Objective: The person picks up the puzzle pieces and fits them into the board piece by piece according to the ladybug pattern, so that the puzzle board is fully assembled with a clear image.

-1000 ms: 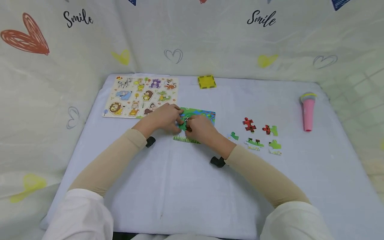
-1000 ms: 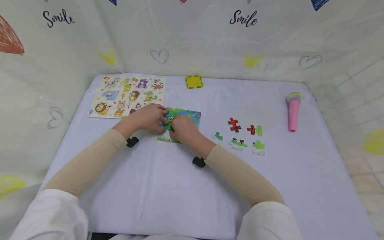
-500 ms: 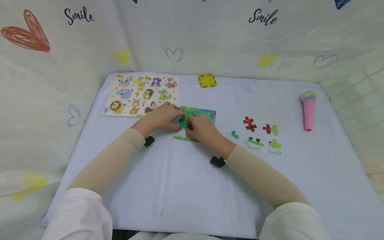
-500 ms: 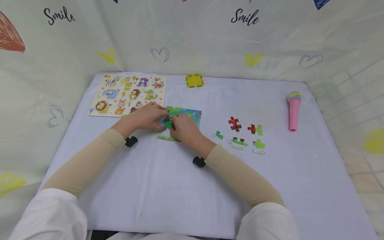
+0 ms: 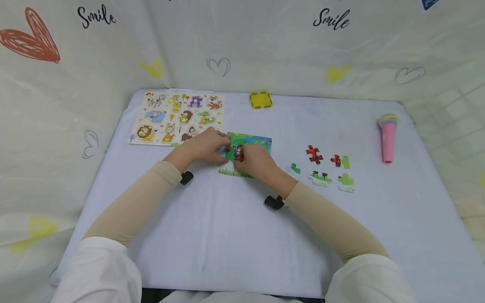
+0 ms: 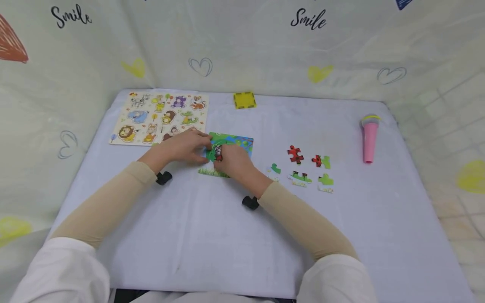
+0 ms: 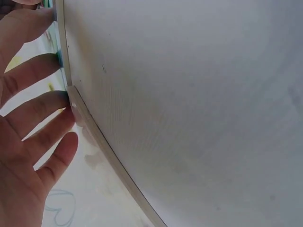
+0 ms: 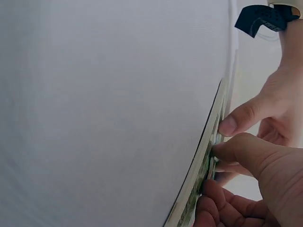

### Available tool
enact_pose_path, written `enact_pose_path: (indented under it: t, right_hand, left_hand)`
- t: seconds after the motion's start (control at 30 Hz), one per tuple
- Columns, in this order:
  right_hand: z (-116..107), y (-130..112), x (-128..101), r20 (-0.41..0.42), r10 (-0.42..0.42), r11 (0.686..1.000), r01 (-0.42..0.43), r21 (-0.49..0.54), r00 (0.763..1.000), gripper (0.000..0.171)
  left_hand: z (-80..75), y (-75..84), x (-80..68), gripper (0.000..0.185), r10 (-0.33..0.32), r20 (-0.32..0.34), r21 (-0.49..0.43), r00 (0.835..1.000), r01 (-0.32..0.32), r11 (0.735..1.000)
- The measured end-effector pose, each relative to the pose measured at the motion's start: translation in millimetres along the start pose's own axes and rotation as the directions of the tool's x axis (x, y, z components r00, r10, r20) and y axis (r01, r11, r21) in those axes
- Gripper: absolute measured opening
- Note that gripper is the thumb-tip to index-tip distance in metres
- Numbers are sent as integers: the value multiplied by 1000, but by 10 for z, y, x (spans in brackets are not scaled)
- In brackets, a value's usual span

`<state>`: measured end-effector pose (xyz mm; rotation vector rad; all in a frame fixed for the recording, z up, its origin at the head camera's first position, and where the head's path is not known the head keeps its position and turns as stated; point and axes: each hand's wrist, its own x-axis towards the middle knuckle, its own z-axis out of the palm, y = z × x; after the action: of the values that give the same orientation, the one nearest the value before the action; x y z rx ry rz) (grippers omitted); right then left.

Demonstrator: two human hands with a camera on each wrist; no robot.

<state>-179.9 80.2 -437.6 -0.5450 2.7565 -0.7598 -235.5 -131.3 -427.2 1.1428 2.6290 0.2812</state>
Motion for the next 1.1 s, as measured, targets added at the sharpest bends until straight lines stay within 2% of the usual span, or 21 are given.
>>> enact_pose_path:
  t: [0.13,0.23,0.37,0.5,0.63,0.7,0.8,0.87,0.97,1.1]
  right_hand:
    - [-43,-10,2,7,17,1000,-17,0,1000,19]
    - [-56,-1,10,0,-4,1000,4,-7,1000,20]
    - [-59,19,20,-34,-60,998,58,-34,998,17]
    - [-55,48,36,-67,-103,989,95,-112,992,29]
    - [-55,72,57,-39,-141,979,133,-153,989,34]
    - [-54,80,66,-18,-166,972,160,-170,986,28]
    - [-53,78,76,0,-198,956,193,-220,980,26]
    - [-49,73,77,13,-214,947,211,-241,977,25]
    - [-40,56,80,19,-153,970,153,-188,988,22]
    - [-30,44,90,10,-30,996,31,-80,999,27]
  left_hand:
    - [-9,10,18,59,-22,10,19,1000,22,1000]
    - [-27,20,20,70,-28,22,64,999,26,998]
    - [-45,39,23,64,5,21,108,1000,-7,994]
    - [-42,39,32,57,2,30,34,1000,-3,999]
    - [-17,19,46,47,-13,64,-40,998,15,999]
    - [-8,7,49,51,-13,79,-47,997,17,999]
    - [-12,-1,46,66,-16,93,-31,996,19,999]
    - [-20,-1,45,69,-17,108,-24,994,19,1000]
    - [-31,-7,57,68,-11,106,-13,994,13,1000]
    - [-47,-26,71,58,-18,82,-55,996,23,998]
